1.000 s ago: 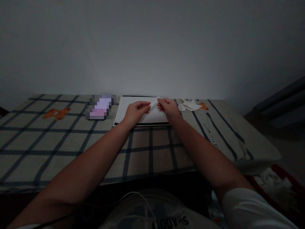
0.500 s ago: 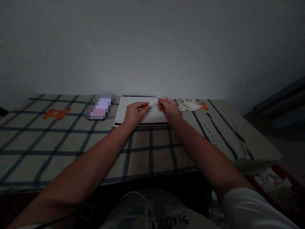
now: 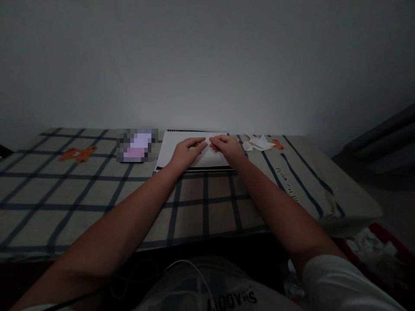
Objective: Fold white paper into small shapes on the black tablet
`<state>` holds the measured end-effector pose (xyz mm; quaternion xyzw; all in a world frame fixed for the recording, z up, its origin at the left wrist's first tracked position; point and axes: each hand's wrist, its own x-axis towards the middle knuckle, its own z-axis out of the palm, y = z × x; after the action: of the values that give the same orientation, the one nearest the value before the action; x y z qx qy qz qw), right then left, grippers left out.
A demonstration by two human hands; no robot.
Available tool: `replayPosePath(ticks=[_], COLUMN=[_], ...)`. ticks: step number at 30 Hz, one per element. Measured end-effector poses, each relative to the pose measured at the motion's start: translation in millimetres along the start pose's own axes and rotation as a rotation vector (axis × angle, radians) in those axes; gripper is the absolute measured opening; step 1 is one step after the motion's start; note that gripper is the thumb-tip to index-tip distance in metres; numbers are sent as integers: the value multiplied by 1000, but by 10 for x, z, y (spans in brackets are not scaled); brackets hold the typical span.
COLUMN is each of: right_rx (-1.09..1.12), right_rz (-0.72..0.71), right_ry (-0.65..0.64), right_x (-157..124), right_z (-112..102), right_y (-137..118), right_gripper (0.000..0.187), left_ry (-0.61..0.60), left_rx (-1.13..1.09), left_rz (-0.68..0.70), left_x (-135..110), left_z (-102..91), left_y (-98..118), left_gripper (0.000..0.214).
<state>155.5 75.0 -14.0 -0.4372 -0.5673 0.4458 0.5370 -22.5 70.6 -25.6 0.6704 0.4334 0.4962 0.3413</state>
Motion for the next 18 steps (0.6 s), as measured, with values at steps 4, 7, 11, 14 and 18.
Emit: replayPosePath(ticks=[4, 7, 11, 14, 18], right_rx=[-37, -53, -84, -108, -77], right_rz=[-35, -58, -73, -84, -94], right_ry=[-20, -30, -14, -2, 2], right_x=[-26, -24, -22, -32, -30], right_z=[2, -4, -6, -6, -3], right_y=[-12, -1, -6, -24, -28], right_gripper=[34, 32, 31, 29, 26], left_ry=[-7, -26, -35, -26, -4], left_rx=[85, 89, 63, 25, 18], left_rz=[61, 29, -32, -65, -106], left_x=[5, -13, -27, -22, -15], left_z=[-31, -39, -35, -35, -41], left_y=[42, 90, 102, 79, 59], left_gripper=[42, 36, 32, 33, 35])
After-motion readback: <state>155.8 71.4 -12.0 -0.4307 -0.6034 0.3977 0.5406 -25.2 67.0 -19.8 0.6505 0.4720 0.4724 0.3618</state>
